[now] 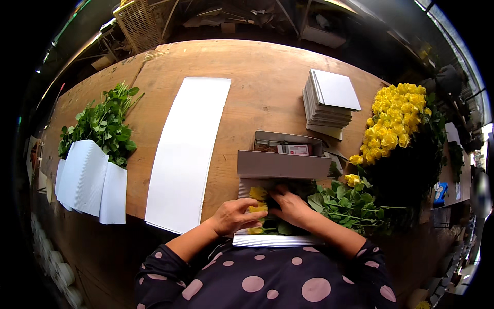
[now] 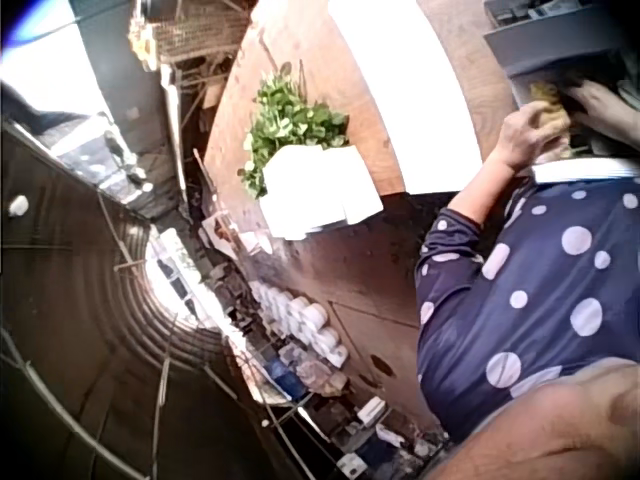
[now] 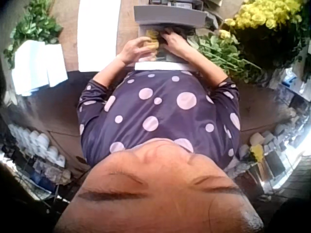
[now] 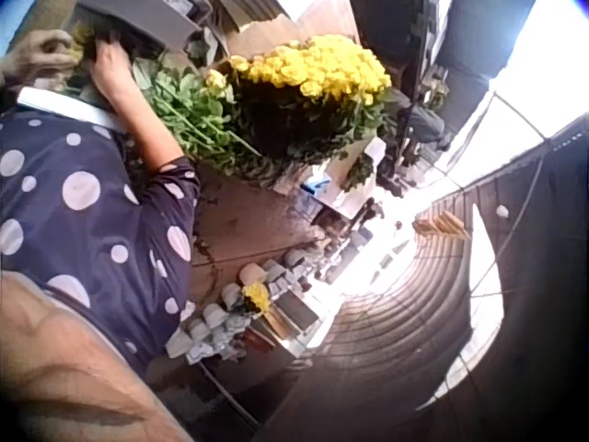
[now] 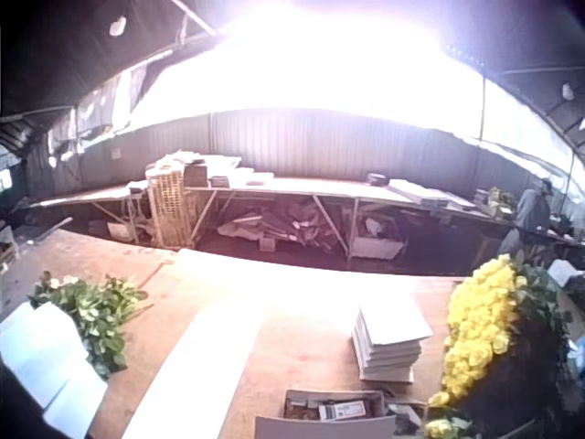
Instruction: The person arranges yellow roses into a white rectangular box, placing them one by one and adjusting their positions. They also handle white wrapping paper and a small packet, placing them inside the box with the flowers.
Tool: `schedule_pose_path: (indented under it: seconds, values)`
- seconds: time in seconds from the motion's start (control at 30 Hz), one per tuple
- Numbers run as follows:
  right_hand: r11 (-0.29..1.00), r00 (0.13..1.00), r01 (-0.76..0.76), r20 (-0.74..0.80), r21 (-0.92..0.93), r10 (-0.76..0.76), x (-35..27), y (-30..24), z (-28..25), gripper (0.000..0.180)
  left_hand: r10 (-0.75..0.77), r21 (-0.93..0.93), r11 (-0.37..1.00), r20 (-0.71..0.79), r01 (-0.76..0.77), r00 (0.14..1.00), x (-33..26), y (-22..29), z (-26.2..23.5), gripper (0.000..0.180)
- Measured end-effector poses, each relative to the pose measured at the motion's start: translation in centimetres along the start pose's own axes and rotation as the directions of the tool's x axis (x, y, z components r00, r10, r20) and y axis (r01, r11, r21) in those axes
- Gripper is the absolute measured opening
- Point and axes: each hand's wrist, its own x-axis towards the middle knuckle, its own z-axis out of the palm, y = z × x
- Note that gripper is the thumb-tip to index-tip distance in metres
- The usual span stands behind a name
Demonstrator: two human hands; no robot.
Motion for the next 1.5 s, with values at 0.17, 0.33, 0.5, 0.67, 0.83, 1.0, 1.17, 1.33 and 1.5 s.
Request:
schedule_pose_path:
  seconds: [0.17, 0.33, 0.5, 0.67, 0.83, 1.0, 1.17, 1.33, 1.5]
  values:
    - [1.0, 0.999, -0.023, 0.046, 0.0, 0.023, 0.4, 0.1, 0.1, 0.046, -0.244, 0.114, 0.966, 0.129, 0.23, 0.961, 1.3, 0.4, 0.4, 0.027]
    - [0.966, 0.902, 0.217, -0.406, 0.137, -0.145, -1.9, -0.6, -7.3, 0.025, -0.313, 0.133, 0.946, 0.151, 0.294, 0.938, 0.7, 0.7, 0.4, 0.029]
    - [0.757, 0.609, -0.637, -0.698, -0.148, 0.376, -8.6, 14.3, -13.4, 0.014, -0.315, 0.149, 0.946, 0.196, 0.289, 0.929, 0.9, 1.6, 0.0, 0.044]
    - [0.688, 0.668, -0.705, -0.489, -0.173, 0.561, -12.5, 19.0, -10.4, 0.015, -0.356, 0.185, 0.93, 0.244, 0.317, 0.902, 0.1, 1.3, 0.6, 0.056]
    - [0.876, 0.464, -0.417, -0.771, 0.244, 0.436, -16.6, 19.5, -13.0, 0.016, -0.393, 0.2, 0.916, 0.274, 0.348, 0.878, 0.1, 1.5, 0.3, 0.056]
    - [0.903, 0.358, 0.151, -0.873, 0.403, 0.33, -20.3, 18.2, -15.2, 0.023, -0.369, 0.184, 0.926, 0.26, 0.329, 0.892, 0.1, 1.2, 0.7, 0.055]
    - [0.875, 0.403, 0.275, -0.874, 0.398, 0.271, -22.0, 16.2, -16.8, 0.025, -0.364, 0.18, 0.928, 0.25, 0.326, 0.897, 0.1, 1.3, 0.5, 0.055]
    - [0.916, 0.337, 0.254, -0.916, 0.311, 0.218, -22.2, 13.6, -18.2, 0.021, -0.332, 0.155, 0.94, 0.207, 0.304, 0.92, 0.1, 1.1, 1.0, 0.055]
    - [0.995, 0.262, 0.078, -0.965, 0.055, 0.032, -22.1, 9.1, -20.5, 0.021, -0.325, 0.194, 0.938, 0.216, 0.286, 0.921, 0.4, 1.4, 0.7, 0.055]
